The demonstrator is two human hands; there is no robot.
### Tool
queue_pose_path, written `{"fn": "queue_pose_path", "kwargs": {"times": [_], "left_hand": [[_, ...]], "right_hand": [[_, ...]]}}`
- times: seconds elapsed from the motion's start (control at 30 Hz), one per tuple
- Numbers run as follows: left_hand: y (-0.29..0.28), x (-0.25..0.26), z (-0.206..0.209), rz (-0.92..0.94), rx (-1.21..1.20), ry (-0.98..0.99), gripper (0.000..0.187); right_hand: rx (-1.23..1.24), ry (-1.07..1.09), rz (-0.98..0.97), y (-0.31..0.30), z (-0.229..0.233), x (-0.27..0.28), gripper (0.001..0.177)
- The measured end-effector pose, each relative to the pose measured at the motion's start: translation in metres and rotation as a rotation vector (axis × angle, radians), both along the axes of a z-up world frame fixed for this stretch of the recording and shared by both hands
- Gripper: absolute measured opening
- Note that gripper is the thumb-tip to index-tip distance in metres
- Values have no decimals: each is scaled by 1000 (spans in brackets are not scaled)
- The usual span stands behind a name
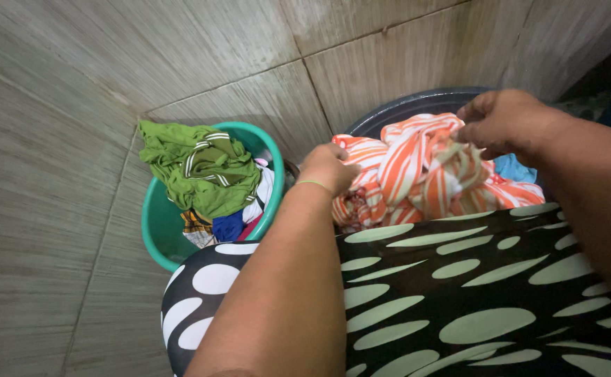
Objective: The person sits on the floor and washes clothes by hand in a black basin. They fill the basin with water from a wall tap, then place multiple garments into the water one by one, including a white cloth, a brown item, a yellow cloth, a dark garment, a blue towel, an orange-and-white striped cloth, a green shirt, a beige item, a black-and-white piece, a blue item, a dark garment, a red cloth, and a plaid shirt.
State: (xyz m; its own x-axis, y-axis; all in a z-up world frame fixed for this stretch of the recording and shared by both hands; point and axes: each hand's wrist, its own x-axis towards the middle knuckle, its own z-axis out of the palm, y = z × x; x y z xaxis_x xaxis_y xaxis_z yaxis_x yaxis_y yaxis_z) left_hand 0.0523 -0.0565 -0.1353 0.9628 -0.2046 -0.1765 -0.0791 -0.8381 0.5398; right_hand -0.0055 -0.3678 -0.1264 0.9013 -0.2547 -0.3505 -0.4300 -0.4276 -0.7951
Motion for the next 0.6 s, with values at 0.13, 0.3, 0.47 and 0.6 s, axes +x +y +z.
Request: {"fn": "queue_pose_path", "kwargs": {"times": [0.13,0.3,0.47,0.6], "left_hand": [[27,27,-6,197,-13,-156,25],[69,60,-5,322,32,-95,17],[80,78,-25,129,260,-117,27],[78,83,-41,-53,455,-214,35]], "right_hand": [[200,38,-185,6,8,0,38],[136,87,-194,12,11,1,30],[179,46,44,31,6,1,30],[140,84,149,51,9,-3,34]]}}
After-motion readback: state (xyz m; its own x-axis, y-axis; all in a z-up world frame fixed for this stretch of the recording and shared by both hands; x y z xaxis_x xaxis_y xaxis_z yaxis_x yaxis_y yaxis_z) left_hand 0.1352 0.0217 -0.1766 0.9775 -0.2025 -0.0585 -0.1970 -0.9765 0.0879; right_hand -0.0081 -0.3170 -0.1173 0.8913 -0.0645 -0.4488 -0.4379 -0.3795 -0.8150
